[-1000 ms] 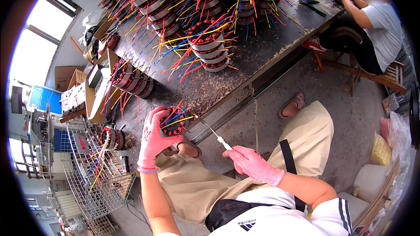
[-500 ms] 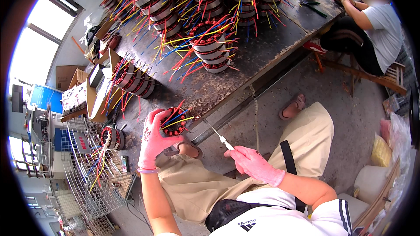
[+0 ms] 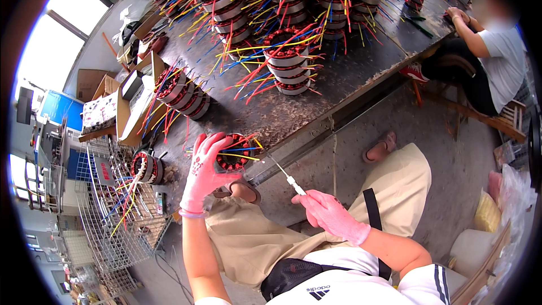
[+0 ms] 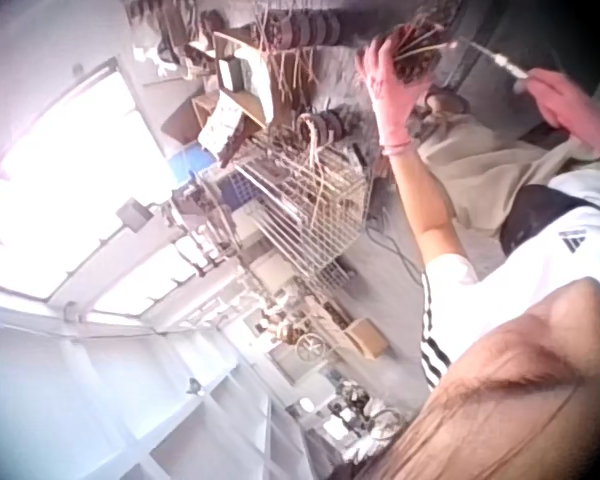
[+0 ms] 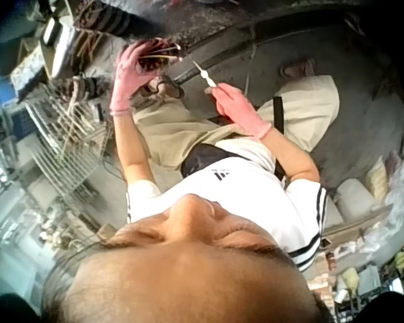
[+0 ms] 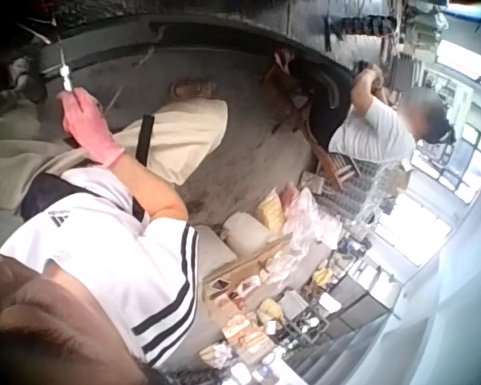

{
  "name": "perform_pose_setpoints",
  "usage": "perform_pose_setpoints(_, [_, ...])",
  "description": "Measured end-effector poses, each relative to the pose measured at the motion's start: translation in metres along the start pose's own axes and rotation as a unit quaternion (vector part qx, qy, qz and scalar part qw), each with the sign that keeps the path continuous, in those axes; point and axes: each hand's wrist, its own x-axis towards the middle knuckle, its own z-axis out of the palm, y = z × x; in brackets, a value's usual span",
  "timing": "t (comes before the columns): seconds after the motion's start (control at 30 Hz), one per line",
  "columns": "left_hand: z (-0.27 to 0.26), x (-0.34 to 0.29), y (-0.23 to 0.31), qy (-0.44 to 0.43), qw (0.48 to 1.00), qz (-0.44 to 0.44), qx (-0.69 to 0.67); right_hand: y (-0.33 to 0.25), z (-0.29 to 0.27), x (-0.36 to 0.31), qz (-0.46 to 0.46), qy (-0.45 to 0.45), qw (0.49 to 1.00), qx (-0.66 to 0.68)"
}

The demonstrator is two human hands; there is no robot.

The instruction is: The person uses a small lighter tool to burn the ends of wires on motor stators, then places the finished components into stacks.

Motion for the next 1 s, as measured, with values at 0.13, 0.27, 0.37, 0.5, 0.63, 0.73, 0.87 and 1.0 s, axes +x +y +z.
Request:
perform_pose_setpoints(0.13, [-0.001, 0.000, -0.001, 0.000, 1.000, -0.003, 0.007, -0.007, 0.004, -0.001, 0.029, 0.005, 1.000, 0.004])
perform_pose_setpoints(0.27, [-0.004, -0.001, 0.007, -0.004, 0.998, -0.061, 0.004, -0.009, 0.004, -0.003, 0.014, -0.002, 1.000, 0.008])
perform_pose_setpoints(0.37, [-0.003, -0.002, -0.001, -0.003, 1.000, -0.021, 0.010, -0.002, 0.003, 0.000, 0.007, -0.008, 1.000, 0.017])
perform_pose_setpoints(0.5, [0.000, -0.003, -0.009, 0.008, 1.000, -0.008, 0.003, -0.004, 0.004, -0.001, -0.003, -0.013, 1.000, 0.025])
perform_pose_setpoints(0.63, [-0.002, -0.002, -0.003, 0.009, 1.000, -0.018, 0.013, -0.007, 0.003, -0.002, 0.009, -0.009, 1.000, 0.004])
perform_pose_setpoints(0.73, [-0.001, 0.000, -0.001, 0.009, 1.000, -0.013, 0.010, -0.013, 0.003, -0.004, 0.020, -0.009, 1.000, -0.005])
perform_pose_setpoints(0.87, [-0.003, 0.000, 0.000, 0.009, 1.000, -0.014, 0.014, -0.010, 0.003, -0.004, 0.013, -0.002, 1.000, -0.013])
perform_pose_setpoints(1.0, [-0.005, -0.001, -0.001, 0.005, 1.000, -0.010, 0.016, -0.011, 0.004, -0.005, 0.011, -0.005, 1.000, -0.013])
